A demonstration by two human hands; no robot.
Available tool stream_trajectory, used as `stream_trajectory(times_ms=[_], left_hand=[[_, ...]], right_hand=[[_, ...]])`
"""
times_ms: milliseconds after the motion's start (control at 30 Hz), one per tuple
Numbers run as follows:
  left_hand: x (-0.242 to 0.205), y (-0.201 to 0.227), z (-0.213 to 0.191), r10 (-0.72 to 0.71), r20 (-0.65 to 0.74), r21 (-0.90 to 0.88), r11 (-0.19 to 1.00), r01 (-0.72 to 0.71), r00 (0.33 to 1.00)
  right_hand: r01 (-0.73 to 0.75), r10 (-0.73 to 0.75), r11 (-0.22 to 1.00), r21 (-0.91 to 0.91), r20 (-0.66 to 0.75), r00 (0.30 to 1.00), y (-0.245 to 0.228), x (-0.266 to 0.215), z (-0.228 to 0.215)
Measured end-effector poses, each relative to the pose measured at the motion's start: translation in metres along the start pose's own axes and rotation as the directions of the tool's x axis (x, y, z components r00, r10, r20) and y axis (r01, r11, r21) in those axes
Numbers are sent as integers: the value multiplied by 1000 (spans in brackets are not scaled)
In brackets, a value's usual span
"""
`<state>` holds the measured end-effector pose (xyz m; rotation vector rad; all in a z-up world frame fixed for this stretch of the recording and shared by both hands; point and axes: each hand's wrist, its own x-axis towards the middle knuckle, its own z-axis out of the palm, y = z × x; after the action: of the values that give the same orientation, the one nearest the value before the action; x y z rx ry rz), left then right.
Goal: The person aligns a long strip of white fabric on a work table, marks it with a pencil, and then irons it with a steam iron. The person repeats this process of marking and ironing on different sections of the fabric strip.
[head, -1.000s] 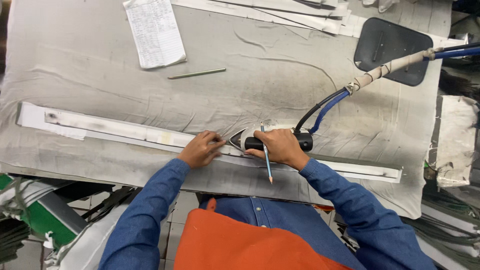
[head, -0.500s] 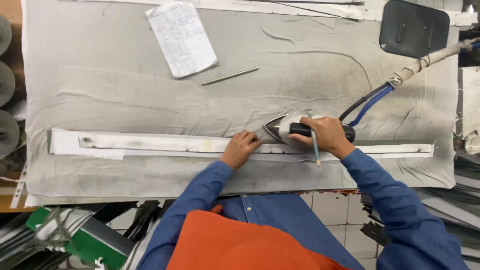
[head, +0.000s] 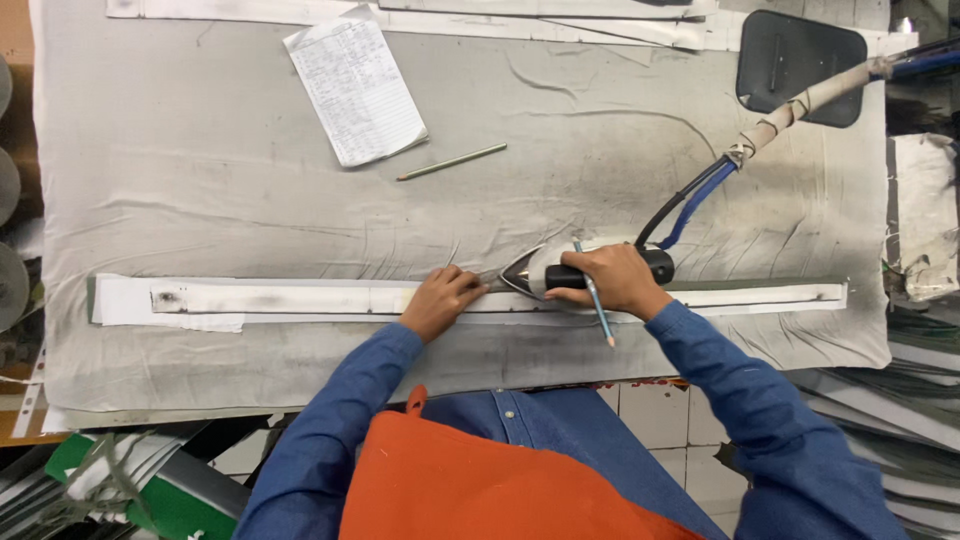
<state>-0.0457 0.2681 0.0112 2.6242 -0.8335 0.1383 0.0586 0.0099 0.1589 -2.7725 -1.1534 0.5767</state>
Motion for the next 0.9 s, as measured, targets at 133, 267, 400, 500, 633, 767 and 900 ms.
stream_trajectory(times_ms=[133, 267, 400, 500, 633, 767, 900], left_hand=[[-10, -5, -16, -24, 73, 32, 999, 21, 997], [-36, -25, -13, -75, 115, 48, 996, 70, 991], [-50, -29, -44, -109, 133, 66, 993, 101, 985], [-63, -35, -63, -139, 199, 79, 989, 126, 970], [-76, -42, -54, -236, 166, 10, 971, 238, 957], [-86, -60, -52, -291, 159, -83, 948, 307, 943], [-118, -86, -69, -303, 149, -52, 948, 313, 941]], right_hand=[[62, -63, 998, 24, 6, 998, -15, 8, 0], [109, -108, 991, 75, -25, 994, -30, 16, -4], [130, -124, 987, 93, -66, 990, -45, 28, 2], [135, -130, 986, 96, -58, 990, -56, 34, 0], [121, -115, 987, 103, -55, 992, -72, 45, -2], [129, -122, 986, 102, -72, 990, -94, 61, -1], [122, -115, 983, 139, -58, 992, -117, 78, -2]])
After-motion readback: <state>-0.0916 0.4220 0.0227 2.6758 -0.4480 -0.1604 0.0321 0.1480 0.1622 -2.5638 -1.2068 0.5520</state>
